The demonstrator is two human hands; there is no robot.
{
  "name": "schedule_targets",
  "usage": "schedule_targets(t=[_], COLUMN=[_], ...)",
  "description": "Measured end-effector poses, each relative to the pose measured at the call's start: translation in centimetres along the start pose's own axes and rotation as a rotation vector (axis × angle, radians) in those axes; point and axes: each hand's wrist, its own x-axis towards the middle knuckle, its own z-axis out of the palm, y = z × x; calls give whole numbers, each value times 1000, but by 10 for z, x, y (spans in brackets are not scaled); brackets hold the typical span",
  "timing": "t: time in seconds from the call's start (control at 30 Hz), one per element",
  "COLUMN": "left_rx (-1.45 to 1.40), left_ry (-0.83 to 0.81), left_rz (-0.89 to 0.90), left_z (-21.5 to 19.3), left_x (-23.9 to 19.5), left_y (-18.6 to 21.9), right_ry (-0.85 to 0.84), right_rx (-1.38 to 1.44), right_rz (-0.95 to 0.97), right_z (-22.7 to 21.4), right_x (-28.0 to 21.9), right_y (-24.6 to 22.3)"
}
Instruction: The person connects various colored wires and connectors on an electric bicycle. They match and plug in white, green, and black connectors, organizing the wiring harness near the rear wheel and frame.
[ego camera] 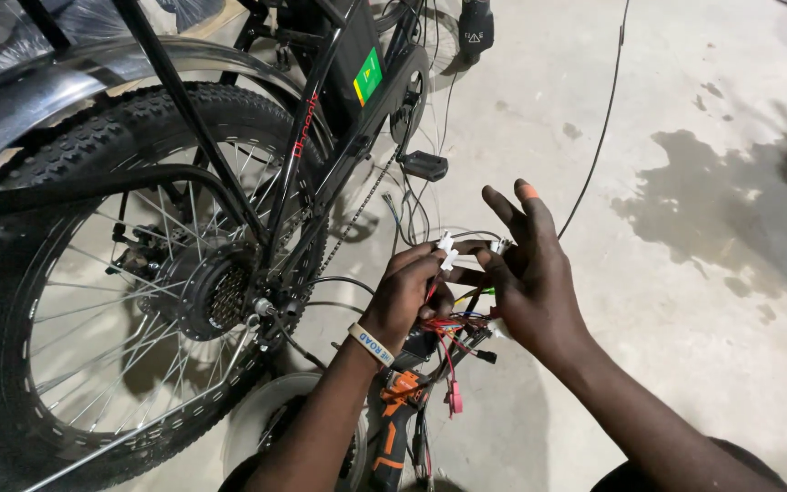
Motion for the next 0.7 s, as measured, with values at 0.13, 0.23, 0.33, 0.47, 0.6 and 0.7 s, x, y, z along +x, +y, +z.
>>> schedule_targets(t=[0.13, 0.23, 0.33, 0.47, 0.6, 0.7], left_rx=[9, 19, 9, 18, 45, 102], left_ry=[-32, -75, -63, -56, -32, -28], left_rz=[39, 139, 208, 246, 225, 244], left_z=[9, 13, 11, 12, 8, 20], left_x=[-1, -2, -1, -3, -1, -14], left_y=[2, 1, -1, 5, 1, 29], right_ry=[48, 171, 198, 113, 149, 200], right_rx=[120, 102, 42, 52, 137, 177], right_rz=[31, 206, 371, 429, 438, 398], right_z=[-2, -8, -11, -7, -5, -3], right_x=[4, 10, 11, 10, 10, 10], right_y=[2, 7, 19, 22, 17, 4])
